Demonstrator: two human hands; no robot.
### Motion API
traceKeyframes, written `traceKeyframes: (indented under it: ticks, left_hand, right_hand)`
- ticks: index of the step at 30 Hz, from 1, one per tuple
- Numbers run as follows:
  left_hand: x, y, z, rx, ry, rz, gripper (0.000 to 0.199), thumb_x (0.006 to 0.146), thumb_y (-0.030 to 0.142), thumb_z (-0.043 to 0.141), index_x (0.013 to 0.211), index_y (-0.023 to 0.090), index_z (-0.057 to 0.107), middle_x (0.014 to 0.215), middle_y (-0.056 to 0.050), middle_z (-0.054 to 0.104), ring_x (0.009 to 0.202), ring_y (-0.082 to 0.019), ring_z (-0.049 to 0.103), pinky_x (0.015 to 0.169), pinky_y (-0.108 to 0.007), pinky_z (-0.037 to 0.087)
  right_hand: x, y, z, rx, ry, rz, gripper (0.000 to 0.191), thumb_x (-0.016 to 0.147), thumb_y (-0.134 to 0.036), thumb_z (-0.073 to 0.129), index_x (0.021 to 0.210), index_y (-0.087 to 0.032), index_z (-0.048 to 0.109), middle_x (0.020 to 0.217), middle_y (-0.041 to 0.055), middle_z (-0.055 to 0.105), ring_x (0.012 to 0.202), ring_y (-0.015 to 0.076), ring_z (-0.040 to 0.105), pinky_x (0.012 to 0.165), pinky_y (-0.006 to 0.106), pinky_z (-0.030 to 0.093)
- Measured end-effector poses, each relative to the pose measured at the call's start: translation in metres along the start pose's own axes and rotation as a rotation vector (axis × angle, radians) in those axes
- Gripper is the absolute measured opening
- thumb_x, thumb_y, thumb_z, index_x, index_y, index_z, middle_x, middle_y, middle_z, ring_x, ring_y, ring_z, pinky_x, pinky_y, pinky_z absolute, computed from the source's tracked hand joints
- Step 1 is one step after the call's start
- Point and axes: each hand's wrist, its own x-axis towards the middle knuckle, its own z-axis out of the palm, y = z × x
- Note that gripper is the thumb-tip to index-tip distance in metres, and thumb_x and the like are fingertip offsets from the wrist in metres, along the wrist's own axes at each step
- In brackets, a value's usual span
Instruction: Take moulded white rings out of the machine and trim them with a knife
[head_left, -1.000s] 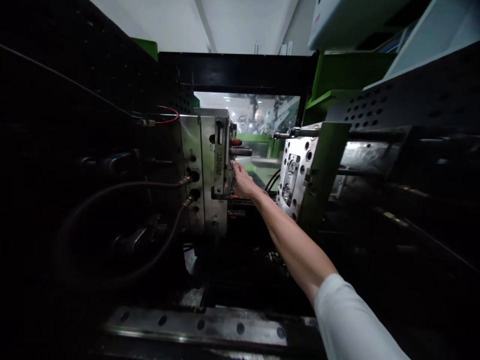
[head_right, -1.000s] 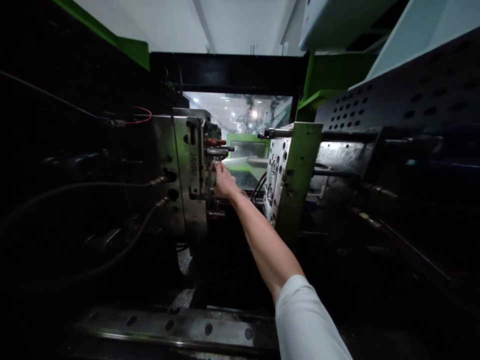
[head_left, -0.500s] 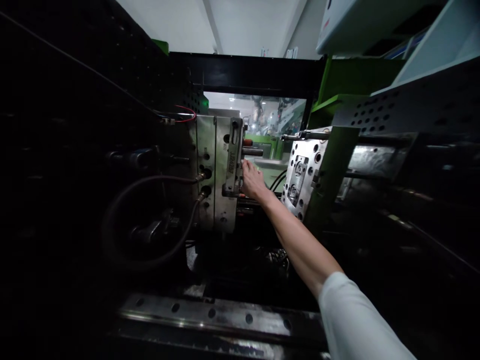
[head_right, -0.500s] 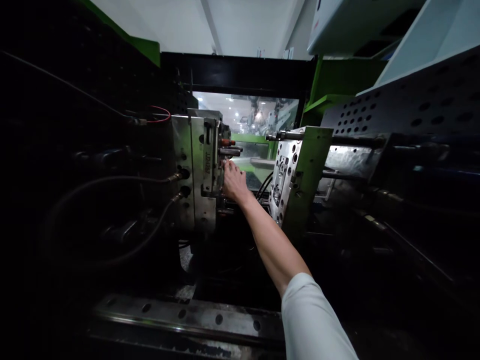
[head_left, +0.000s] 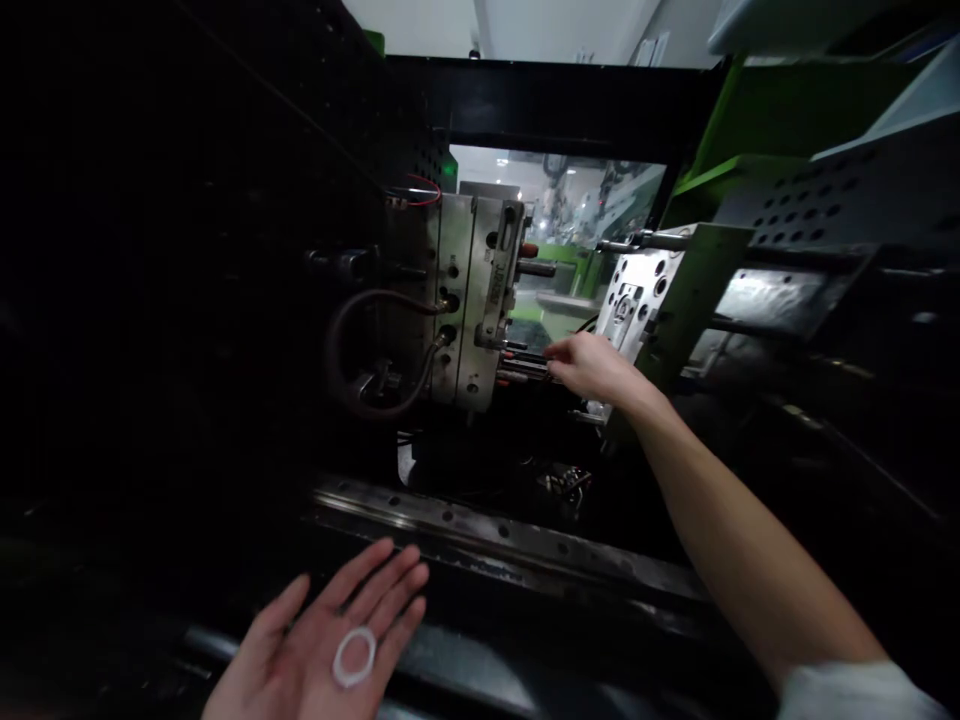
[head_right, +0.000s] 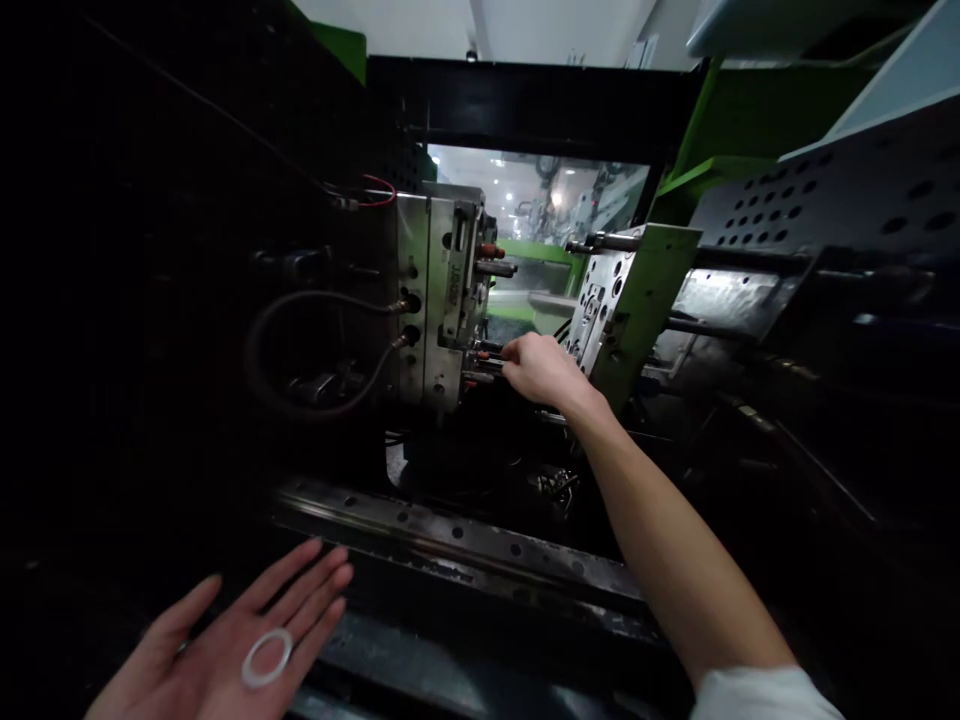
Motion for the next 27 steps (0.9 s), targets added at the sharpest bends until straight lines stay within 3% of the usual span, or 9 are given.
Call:
traceKeyframes:
  ticks: [2,4,6,8,12,18,24,27]
  left_hand:
    - [0.000,0.002,0.014,-0.060,-0.099,0.037,0.063,0.093,0.038,0.049,0.144,-0.001,0.047,0.135,-0.032,0.062,0.124,-0.040,0.064,0.095,-0.048,0.063]
    - [0.000,0.004,0.022,-0.125,-0.252,0.066,0.064,0.096,0.043,0.051,0.143,-0.001,0.049,0.139,-0.032,0.059,0.130,-0.040,0.059,0.104,-0.048,0.059]
    - [-0.001,0.007,0.023,-0.170,-0.375,0.081,0.067,0.098,0.052,0.050,0.142,0.002,0.052,0.143,-0.029,0.057,0.135,-0.038,0.056,0.108,-0.044,0.056]
    - [-0.005,0.009,0.021,-0.171,-0.438,0.104,0.071,0.098,0.062,0.047,0.142,0.006,0.054,0.147,-0.025,0.056,0.139,-0.035,0.053,0.112,-0.041,0.051]
    - [-0.019,0.011,0.014,-0.134,-0.449,0.215,0.075,0.098,0.070,0.039,0.140,0.011,0.057,0.147,-0.021,0.057,0.143,-0.033,0.048,0.124,-0.046,0.036]
    - [-0.031,0.004,0.004,-0.004,-0.386,0.431,0.074,0.100,0.069,0.031,0.139,0.012,0.058,0.147,-0.017,0.058,0.145,-0.035,0.044,0.128,-0.051,0.027]
    - [-0.033,-0.011,-0.006,0.219,-0.265,0.736,0.072,0.095,0.072,0.047,0.144,0.020,0.056,0.155,-0.007,0.051,0.150,-0.032,0.037,0.129,-0.042,0.026]
    - [-0.042,-0.015,-0.012,0.243,-0.203,0.735,0.073,0.086,0.074,0.061,0.143,0.027,0.057,0.157,-0.002,0.049,0.150,-0.032,0.035,0.126,-0.037,0.032]
  right_hand:
    - [-0.056,-0.035,0.002,0.224,-0.040,-0.172,0.020,0.089,-0.021,0.062,0.100,-0.021,0.079,0.093,0.0028,0.078,0.083,0.0186,0.072,0.077,0.028,0.055]
    - [-0.108,-0.078,0.011,0.413,-0.031,-0.350,0.016,0.091,-0.025,0.066,0.103,-0.022,0.077,0.083,-0.0011,0.074,0.069,0.0122,0.067,0.065,0.023,0.052]
    - [-0.148,-0.115,0.024,0.461,0.019,-0.521,0.019,0.093,-0.023,0.066,0.111,-0.020,0.073,0.083,0.0002,0.071,0.071,0.0118,0.064,0.065,0.024,0.052]
    - [-0.170,-0.140,0.038,0.452,0.045,-0.627,0.020,0.095,-0.021,0.065,0.113,-0.016,0.069,0.092,0.0043,0.071,0.082,0.0148,0.065,0.075,0.028,0.055]
    - [-0.176,-0.160,0.062,0.531,0.000,-0.616,0.019,0.094,-0.028,0.069,0.109,-0.016,0.068,0.104,0.0076,0.071,0.091,0.0176,0.065,0.083,0.033,0.057]
    - [-0.174,-0.179,0.075,0.603,-0.150,-0.560,0.016,0.096,-0.028,0.062,0.109,-0.021,0.069,0.104,0.0078,0.069,0.092,0.0202,0.066,0.084,0.037,0.059]
    - [-0.171,-0.190,0.086,0.895,-0.284,-0.468,0.015,0.087,-0.023,0.070,0.102,-0.024,0.072,0.101,0.0040,0.071,0.087,0.0180,0.066,0.081,0.034,0.058]
    - [-0.174,-0.191,0.104,1.088,-0.271,-0.414,0.018,0.080,-0.024,0.076,0.097,-0.023,0.074,0.097,0.0024,0.074,0.085,0.0170,0.068,0.081,0.032,0.058]
